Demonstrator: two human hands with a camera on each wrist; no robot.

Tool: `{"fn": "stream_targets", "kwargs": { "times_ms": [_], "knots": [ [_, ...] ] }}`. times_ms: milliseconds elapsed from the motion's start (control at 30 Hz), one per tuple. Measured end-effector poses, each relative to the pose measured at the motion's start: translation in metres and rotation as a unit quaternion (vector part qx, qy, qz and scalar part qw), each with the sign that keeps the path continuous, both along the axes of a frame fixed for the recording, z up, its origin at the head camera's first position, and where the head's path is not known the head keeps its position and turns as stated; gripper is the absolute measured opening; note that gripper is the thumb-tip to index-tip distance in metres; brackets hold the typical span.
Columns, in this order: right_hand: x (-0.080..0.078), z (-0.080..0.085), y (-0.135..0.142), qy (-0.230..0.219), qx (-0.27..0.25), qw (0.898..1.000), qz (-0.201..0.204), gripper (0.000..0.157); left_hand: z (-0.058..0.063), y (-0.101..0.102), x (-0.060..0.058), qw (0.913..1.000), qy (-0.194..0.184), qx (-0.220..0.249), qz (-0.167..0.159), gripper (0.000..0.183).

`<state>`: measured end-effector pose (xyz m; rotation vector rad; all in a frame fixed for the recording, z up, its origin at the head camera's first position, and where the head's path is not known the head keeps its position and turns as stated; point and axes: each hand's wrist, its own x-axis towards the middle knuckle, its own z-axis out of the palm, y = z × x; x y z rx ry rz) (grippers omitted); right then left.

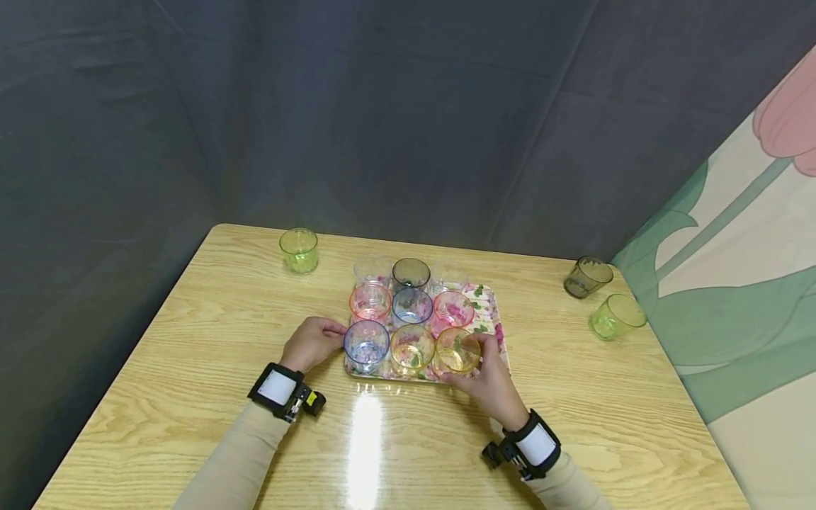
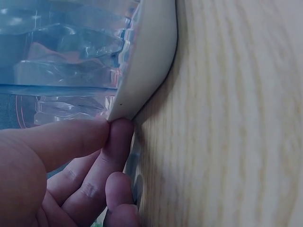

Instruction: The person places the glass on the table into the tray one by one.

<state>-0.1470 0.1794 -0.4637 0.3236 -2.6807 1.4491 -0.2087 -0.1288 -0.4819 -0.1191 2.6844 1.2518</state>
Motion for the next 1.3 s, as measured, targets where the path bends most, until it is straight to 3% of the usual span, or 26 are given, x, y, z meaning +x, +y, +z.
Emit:
{"fn": "stream_targets", "kwargs": {
  "times_ms": [133, 233, 367, 500, 633, 733, 933, 1067, 1167, 1300],
  "knots": [
    [0.004, 0.008, -0.003, 0.011, 0.000, 1.000, 0.008, 0.069, 0.000, -0.001, 0.000, 1.0000, 0.000, -0.001, -0.001, 0.023],
    [-0.001, -0.002, 0.001, 0.003, 0.010, 1.000, 0.007, 0.071, 0.000, -0.001, 0.000, 1.0000, 0.002, -0.002, -0.002, 0.023],
    [-0.007, -0.018, 0.010, 0.002, 0.027, 1.000, 0.009, 0.089, 0.001, 0.000, 0.001, 1.0000, 0.001, -0.003, -0.001, 0.023],
    [-0.005, -0.012, 0.020, -0.010, 0.019, 1.000, 0.014, 0.101, 0.001, 0.000, 0.001, 1.0000, -0.002, -0.002, -0.001, 0.022],
    [-0.005, -0.002, 0.039, -0.018, -0.003, 0.999, 0.028, 0.089, 0.000, 0.000, 0.001, 1.0000, 0.000, 0.003, -0.001, 0.022],
    [-0.003, 0.011, 0.053, -0.008, -0.002, 0.999, 0.036, 0.070, 0.001, 0.000, 0.001, 1.0000, 0.003, 0.004, 0.001, 0.022],
    [-0.007, 0.011, 0.074, -0.029, 0.100, 0.995, -0.011, 0.037, 0.002, 0.001, 0.002, 0.9999, -0.001, 0.004, 0.010, 0.022],
    [-0.011, -0.004, 0.083, -0.090, 0.197, 0.976, -0.039, 0.045, 0.001, 0.002, 0.002, 0.9999, -0.002, 0.003, 0.014, 0.021],
    [-0.011, -0.014, 0.087, -0.124, 0.242, 0.962, -0.035, 0.048, 0.001, 0.002, 0.002, 0.9999, -0.002, 0.001, 0.015, 0.021],
    [-0.013, -0.020, 0.090, -0.121, 0.265, 0.956, -0.025, 0.043, 0.001, 0.002, 0.002, 0.9998, -0.006, -0.004, 0.019, 0.021]
  ]
}}
